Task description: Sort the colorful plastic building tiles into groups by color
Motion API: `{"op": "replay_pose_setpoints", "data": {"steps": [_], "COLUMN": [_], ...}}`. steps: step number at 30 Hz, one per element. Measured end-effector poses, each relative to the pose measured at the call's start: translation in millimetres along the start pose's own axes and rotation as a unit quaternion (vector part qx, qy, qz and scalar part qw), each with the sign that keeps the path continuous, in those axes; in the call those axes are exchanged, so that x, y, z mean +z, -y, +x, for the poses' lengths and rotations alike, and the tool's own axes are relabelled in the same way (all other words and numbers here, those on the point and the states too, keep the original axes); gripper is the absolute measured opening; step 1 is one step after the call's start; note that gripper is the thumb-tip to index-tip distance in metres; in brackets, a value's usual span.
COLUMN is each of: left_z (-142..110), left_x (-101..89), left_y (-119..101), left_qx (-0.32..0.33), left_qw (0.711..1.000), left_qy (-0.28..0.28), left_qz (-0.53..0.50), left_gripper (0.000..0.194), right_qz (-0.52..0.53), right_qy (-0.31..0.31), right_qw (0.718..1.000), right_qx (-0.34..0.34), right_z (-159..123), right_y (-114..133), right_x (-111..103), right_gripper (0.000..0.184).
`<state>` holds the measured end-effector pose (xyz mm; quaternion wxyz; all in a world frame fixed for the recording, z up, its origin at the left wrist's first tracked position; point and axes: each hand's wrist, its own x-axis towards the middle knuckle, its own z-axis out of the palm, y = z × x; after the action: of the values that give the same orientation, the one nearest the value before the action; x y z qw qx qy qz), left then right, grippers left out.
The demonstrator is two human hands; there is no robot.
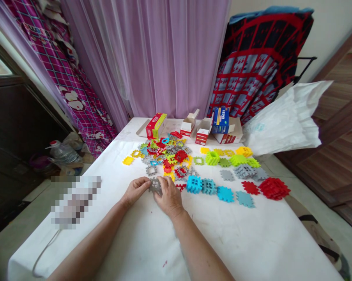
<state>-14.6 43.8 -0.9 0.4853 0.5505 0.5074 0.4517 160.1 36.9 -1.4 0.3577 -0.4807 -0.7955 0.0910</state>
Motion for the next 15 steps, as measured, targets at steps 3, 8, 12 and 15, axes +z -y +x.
{"op": "replay_pose_setpoints", "data": {"steps": [3,8,12,15], "left_z": [0.3,0.3,0.0,0.1], "left_x": [-0.2,-0.8,-1.9,-2.9], "left_y": [1.4,4.1,5.1,5.6], "left_qx": [0.004,0.009,0.012,0.012], "left_qw": [1.0,1.0,1.0,0.999], "left_qy": [0.004,0.016,0.027,0.032], "left_qz": [-0.003,-0.004,0.004,0.016], "left_gripper": [0.04,0.043,0.042,0.042], "right_qz": [0.01,0.037,0.044,0.036], "right_qy": [-0.028,-0.043,-0.04,-0.026], "right_qw": [1.0,0.997,0.998,0.999], "right_qx": [0.009,0.06,0.036,0.011], "right_z": [-1.6,-2.9,-3.1,-3.1], "right_y": [-4.3,-15.3,-15.6,-9.8], "right_x": [3.0,8.5,8.2,4.7], "right_gripper": [0.052,0.037,0.035,0.048]}}
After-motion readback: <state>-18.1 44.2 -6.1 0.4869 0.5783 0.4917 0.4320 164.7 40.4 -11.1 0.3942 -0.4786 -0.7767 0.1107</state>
